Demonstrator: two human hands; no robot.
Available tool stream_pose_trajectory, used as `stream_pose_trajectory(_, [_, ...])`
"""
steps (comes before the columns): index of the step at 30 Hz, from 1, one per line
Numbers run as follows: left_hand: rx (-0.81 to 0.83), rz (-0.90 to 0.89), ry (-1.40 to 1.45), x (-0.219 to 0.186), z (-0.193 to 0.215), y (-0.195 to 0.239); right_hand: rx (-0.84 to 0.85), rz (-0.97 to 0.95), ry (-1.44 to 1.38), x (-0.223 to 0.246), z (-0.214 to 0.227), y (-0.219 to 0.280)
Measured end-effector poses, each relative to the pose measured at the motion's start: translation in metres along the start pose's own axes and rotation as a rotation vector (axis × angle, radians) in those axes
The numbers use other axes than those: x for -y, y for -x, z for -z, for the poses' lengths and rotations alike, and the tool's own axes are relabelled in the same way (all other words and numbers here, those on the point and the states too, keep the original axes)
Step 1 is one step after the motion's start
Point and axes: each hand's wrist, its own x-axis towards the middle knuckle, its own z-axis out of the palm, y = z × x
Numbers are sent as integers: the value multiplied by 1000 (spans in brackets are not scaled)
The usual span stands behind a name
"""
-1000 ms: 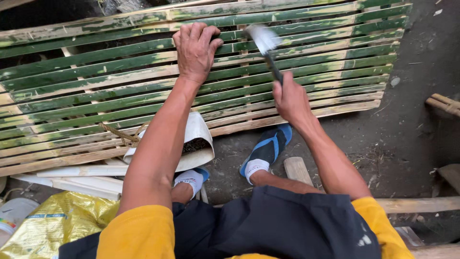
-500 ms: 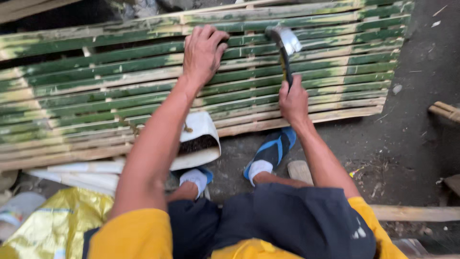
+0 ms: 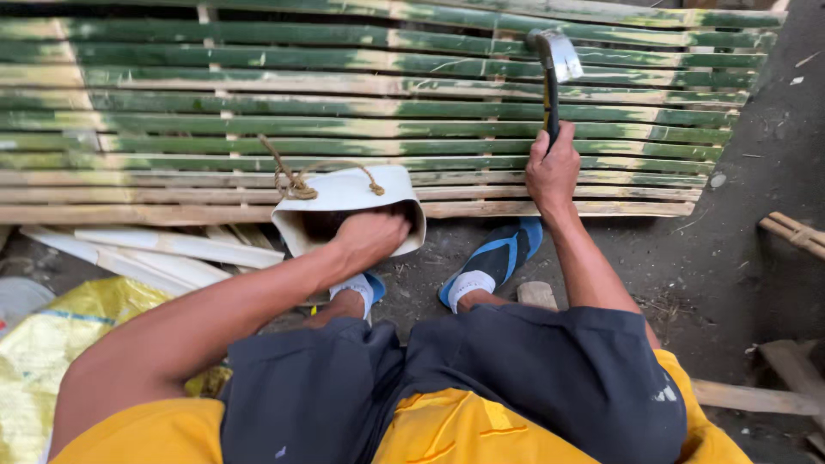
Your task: The person hammers nails into a bamboo mat using a hammer. They repeatedly pick up nails from a container and drive them into the bamboo slats to secure them to the frame.
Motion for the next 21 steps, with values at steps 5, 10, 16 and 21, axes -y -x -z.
stream_pose_trajectory(5, [-126,-35,-31,21,-42,-12,6,41,26,-4,1,-2])
stream_pose_trajectory(10, [-369,-34,-176,25,-28,-3,81,-19,44,-9,4,0])
stream_pose_trajectory(16, [-186,56,290,8,5,23,218,85,28,33,39,-6])
stream_pose_trajectory(21, [-515,-167,541,1,39,45,451,129,25,109,59,-32])
